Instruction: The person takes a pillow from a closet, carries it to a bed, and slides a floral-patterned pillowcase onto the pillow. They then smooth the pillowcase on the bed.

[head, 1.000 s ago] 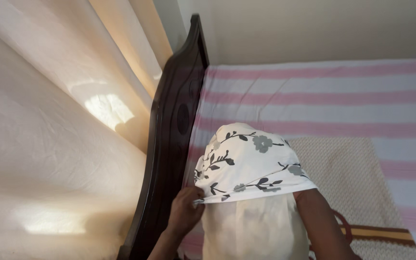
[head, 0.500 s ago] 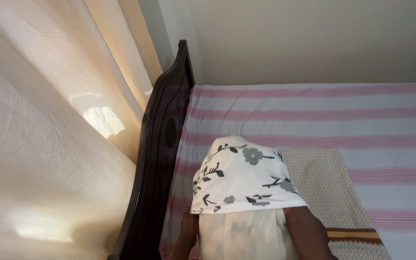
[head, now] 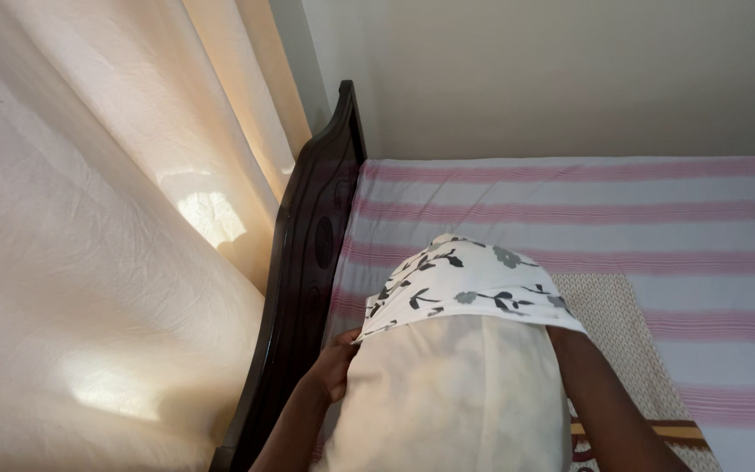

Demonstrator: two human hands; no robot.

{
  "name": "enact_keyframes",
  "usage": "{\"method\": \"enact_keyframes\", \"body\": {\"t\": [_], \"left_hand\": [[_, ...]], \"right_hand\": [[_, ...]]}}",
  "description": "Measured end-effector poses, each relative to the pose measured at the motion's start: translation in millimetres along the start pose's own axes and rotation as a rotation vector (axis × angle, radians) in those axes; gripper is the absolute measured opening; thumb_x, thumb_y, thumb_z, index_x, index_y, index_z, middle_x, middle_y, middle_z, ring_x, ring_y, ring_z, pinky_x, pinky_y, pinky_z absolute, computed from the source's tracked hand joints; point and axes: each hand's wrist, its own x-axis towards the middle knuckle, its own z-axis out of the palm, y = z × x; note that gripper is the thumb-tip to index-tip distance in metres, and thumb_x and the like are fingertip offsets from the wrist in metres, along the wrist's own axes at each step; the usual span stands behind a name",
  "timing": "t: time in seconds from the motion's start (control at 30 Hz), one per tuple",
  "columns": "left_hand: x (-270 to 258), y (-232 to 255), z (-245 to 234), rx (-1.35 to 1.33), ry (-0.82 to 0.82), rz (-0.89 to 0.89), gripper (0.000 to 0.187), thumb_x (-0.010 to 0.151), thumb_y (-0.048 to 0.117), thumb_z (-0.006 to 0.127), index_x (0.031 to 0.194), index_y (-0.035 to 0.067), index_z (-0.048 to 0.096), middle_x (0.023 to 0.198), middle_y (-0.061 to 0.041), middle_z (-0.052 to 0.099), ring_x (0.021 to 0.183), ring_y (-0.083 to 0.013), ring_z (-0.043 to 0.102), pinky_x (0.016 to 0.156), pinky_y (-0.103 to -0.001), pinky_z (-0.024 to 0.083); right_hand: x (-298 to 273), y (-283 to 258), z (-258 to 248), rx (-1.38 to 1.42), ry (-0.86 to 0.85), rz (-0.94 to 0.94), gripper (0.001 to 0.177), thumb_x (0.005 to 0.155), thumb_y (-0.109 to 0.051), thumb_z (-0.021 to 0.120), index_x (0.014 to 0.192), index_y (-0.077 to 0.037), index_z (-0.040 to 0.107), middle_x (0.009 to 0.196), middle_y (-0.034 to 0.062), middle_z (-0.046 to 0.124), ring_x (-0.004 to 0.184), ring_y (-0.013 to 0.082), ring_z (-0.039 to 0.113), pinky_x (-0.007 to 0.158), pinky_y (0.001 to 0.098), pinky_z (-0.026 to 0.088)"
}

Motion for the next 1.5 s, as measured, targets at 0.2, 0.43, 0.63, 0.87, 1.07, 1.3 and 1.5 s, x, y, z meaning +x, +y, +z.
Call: {"method": "enact_keyframes", "body": {"t": [0.2,0.43,0.63,0.87,1.07,1.3,1.5], "left_hand": [[-48,-52,3,0.140,0.253,-0.262,0.041,0.094,0.023,0.051,0.129,0.007,0.065,0.113,-0.017,0.074,0.099,-0.0311,0.071,0.082,-0.047,0.061],[-58,-113,-19,0.948,0.208,-0.247,0.038,0.091,0.023,0.056,0.123,0.007,0.069,0.111,-0.018,0.075,0.099,-0.0318,0.072,0.084,-0.046,0.059],[-85,-164,-59,1.454,0.201,-0.195,0.035,0.089,0.024,0.061,0.117,0.006,0.071,0.110,-0.018,0.076,0.100,-0.0325,0.073,0.085,-0.044,0.058],[-115,-135,-51,1.330,-0.057,-0.132,0.032,0.086,0.024,0.066,0.111,0.006,0.074,0.108,-0.018,0.077,0.100,-0.0333,0.074,0.087,-0.043,0.056],[-94,-147,-46,1.310,0.286,0.030,0.027,0.087,0.025,0.068,0.105,0.006,0.075,0.104,-0.020,0.077,0.098,-0.0369,0.073,0.084,-0.044,0.057],[-55,-162,-62,1.204,0.411,0.408,0.026,0.081,0.012,0.071,0.105,0.005,0.072,0.108,-0.015,0.072,0.096,-0.0336,0.070,0.079,-0.040,0.056],[-21,-142,-69,0.754,0.306,0.163,0.021,0.078,-0.004,0.064,0.097,0.002,0.058,0.086,-0.005,0.058,0.077,-0.0152,0.055,0.070,-0.030,0.048]], "right_hand": [[-9,-4,-2,0.015,-0.010,-0.001,0.051,0.100,-0.040,0.047,0.139,-0.009,0.059,0.145,0.0180,0.057,0.134,0.0362,0.052,0.109,0.0435,0.043],[-22,5,11,-0.002,-0.001,-0.021,0.052,0.100,-0.041,0.047,0.139,-0.009,0.059,0.146,0.0183,0.057,0.135,0.0366,0.052,0.110,0.0436,0.043],[-23,24,41,0.011,0.040,-0.034,0.053,0.100,-0.043,0.046,0.139,-0.009,0.060,0.147,0.0185,0.056,0.135,0.0370,0.052,0.110,0.0437,0.042],[-27,35,64,-0.021,0.013,0.090,0.054,0.100,-0.044,0.045,0.139,-0.009,0.060,0.148,0.0187,0.056,0.136,0.0375,0.052,0.111,0.0438,0.042],[-23,48,65,0.049,0.036,0.183,0.052,0.103,-0.043,0.041,0.137,-0.010,0.063,0.143,0.0190,0.061,0.132,0.0387,0.056,0.107,0.0452,0.045],[-24,52,61,0.058,-0.060,0.204,0.051,0.104,-0.040,0.040,0.142,-0.013,0.060,0.146,0.0180,0.059,0.135,0.0382,0.054,0.109,0.0440,0.044],[-15,55,64,0.115,0.083,0.054,0.046,0.107,-0.032,0.037,0.143,-0.008,0.055,0.146,0.0216,0.055,0.135,0.0411,0.050,0.110,0.0460,0.040]]}}
